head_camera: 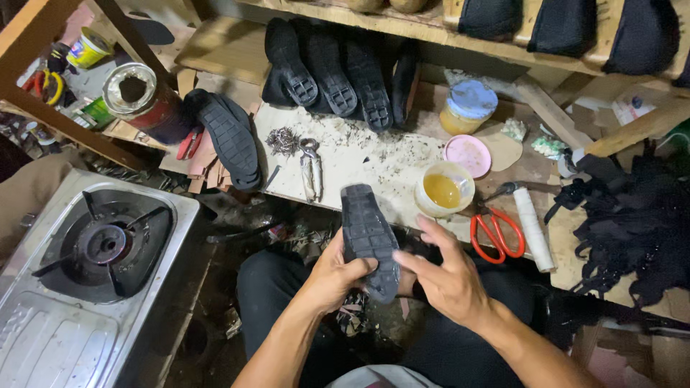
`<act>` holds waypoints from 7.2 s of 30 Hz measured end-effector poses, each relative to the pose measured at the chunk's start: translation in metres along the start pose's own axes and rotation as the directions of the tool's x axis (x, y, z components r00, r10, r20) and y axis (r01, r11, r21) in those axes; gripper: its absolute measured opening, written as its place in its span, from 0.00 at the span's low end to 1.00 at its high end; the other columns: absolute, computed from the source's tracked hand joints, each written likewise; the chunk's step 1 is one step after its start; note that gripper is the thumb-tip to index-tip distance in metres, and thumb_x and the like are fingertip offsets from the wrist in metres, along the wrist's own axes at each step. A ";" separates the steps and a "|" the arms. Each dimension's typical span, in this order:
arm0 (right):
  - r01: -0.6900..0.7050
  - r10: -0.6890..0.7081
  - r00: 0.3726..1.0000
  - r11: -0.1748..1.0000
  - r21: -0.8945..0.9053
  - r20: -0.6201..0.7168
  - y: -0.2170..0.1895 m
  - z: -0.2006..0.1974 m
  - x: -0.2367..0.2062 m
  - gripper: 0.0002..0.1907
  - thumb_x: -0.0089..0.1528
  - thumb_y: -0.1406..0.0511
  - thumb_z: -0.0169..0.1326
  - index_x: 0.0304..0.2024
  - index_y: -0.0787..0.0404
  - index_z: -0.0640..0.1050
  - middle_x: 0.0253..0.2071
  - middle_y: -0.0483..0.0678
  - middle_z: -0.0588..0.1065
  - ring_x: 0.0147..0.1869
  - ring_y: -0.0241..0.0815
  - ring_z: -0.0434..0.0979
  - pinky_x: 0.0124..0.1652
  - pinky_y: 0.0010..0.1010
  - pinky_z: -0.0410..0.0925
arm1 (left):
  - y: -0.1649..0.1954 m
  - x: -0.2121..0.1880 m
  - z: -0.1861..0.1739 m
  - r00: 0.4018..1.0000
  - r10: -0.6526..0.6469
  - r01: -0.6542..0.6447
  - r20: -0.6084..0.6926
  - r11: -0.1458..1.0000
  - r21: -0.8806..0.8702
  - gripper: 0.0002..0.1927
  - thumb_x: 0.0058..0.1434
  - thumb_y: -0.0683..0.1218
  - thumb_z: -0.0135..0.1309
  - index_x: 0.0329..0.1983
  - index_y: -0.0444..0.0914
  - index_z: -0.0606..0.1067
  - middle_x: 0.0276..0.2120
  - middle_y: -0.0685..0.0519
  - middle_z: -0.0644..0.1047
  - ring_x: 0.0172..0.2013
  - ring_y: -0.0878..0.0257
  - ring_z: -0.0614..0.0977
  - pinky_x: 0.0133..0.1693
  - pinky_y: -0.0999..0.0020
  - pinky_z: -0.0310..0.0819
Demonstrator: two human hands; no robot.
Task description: The person applies a yellow liquid to the bottom of several black shoe soles one by one using their right hand. They pick up each sole, rub the liquid into the tread, and place the soles on a nearby shelf.
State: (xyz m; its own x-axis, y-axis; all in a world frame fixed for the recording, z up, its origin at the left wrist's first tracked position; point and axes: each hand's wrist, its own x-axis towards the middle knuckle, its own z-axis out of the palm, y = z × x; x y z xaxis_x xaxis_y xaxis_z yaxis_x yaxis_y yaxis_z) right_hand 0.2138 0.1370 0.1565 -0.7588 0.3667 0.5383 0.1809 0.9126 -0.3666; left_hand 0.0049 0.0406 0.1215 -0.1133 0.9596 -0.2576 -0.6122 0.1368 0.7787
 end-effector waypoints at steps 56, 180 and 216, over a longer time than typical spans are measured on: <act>-0.329 0.311 0.934 0.941 0.080 0.178 0.058 -0.027 0.018 0.16 0.61 0.53 0.57 0.34 0.56 0.86 0.75 0.50 0.63 0.86 0.55 0.47 0.78 0.48 0.42 | -0.047 -0.023 -0.010 0.972 0.124 0.080 0.198 0.620 -0.781 0.55 0.60 0.79 0.33 0.75 0.34 0.55 0.69 0.40 0.65 0.68 0.48 0.68 0.69 0.44 0.56; -0.329 0.283 0.937 0.911 -0.249 -0.203 0.140 0.031 0.222 0.44 0.48 0.60 0.68 0.66 0.60 0.71 0.67 0.66 0.64 0.66 0.66 0.66 0.60 0.48 0.64 | -0.035 -0.034 -0.124 0.817 0.423 -0.499 -0.391 0.859 -0.114 0.33 0.69 0.52 0.42 0.69 0.26 0.60 0.66 0.31 0.68 0.65 0.38 0.72 0.62 0.45 0.66; -0.677 0.579 0.735 0.649 0.346 0.352 -0.009 0.081 -0.079 0.28 0.55 0.68 0.65 0.59 0.60 0.77 0.19 0.42 0.78 0.24 0.26 0.79 0.31 0.22 0.72 | 0.128 0.064 -0.129 0.650 0.678 0.337 -0.344 0.149 0.930 0.37 0.54 0.57 0.66 0.62 0.34 0.72 0.59 0.40 0.71 0.64 0.42 0.68 0.65 0.52 0.62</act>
State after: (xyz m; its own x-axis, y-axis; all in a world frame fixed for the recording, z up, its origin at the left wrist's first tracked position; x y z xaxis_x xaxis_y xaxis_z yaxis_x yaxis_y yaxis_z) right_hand 0.2212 0.0851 0.0561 -0.6732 0.7347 -0.0839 0.4150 0.2814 -0.8652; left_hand -0.1816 0.0876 0.1315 -0.7578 0.6317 0.1633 0.5980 0.5723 0.5612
